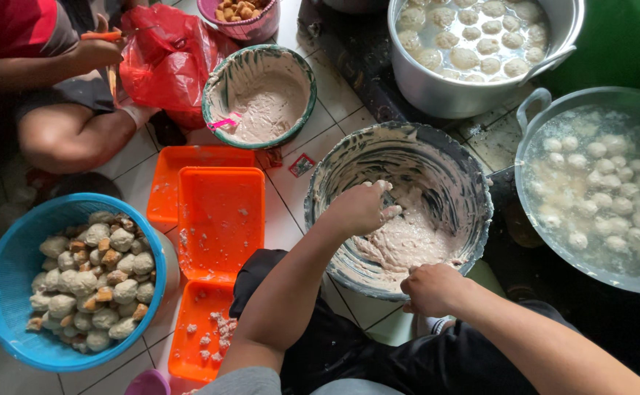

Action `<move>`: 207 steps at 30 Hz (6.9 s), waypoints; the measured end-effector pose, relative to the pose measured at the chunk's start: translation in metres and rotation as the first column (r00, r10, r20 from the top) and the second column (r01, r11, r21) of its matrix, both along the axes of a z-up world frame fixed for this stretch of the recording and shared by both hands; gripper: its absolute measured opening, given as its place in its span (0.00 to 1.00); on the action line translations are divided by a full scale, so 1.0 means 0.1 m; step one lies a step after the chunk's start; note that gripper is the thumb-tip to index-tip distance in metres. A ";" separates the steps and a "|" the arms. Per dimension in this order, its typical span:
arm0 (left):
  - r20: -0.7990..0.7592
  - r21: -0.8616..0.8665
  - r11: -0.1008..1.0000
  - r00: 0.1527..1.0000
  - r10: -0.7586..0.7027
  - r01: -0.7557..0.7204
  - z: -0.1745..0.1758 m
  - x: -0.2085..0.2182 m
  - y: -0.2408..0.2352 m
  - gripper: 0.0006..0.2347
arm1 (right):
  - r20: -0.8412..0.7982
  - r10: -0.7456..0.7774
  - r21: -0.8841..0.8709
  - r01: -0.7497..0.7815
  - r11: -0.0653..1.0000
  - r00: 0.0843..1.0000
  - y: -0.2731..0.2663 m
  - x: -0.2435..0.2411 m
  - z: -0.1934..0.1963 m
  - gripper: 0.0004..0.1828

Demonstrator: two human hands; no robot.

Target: The person scoops a thick paste from a large bowl and wraps it around small bread cubes to form balls. They use an orange spatula to assist in shaping and then place the finished balls into a pot of boiling water.

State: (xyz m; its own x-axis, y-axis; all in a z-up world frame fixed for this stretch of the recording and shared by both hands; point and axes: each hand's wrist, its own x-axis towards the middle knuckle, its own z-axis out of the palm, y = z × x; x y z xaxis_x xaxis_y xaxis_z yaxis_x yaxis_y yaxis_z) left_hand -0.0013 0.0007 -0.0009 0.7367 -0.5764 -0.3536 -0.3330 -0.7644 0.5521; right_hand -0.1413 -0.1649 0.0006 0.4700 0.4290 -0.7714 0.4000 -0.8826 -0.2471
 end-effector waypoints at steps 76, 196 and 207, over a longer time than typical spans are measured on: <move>-0.115 0.149 0.981 0.988 -0.107 0.123 0.36 -0.05 -0.16 0.28 | 0.047 -0.254 0.038 0.252 0.967 0.966 0.22 -0.03 -0.26 0.15; 0.112 -0.094 0.992 0.989 0.096 -0.085 -1.20 0.14 -0.39 0.13 | -0.011 0.052 -0.080 -0.052 0.995 0.999 -0.08 -0.15 -0.01 0.19; 0.062 0.116 0.985 0.991 0.122 -0.129 -0.16 0.46 0.23 0.16 | 0.045 0.110 -0.027 -0.109 0.994 0.993 -0.07 -0.25 -0.05 0.17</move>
State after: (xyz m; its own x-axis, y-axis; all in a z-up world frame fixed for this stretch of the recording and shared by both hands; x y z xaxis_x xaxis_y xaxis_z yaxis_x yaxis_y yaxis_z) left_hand 0.0445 0.0234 -0.0165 0.8204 -0.4343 -0.3718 -0.2573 -0.8612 0.4383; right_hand -0.1661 -0.1720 -0.0040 0.4568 0.4610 -0.7608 0.5050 -0.8384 -0.2049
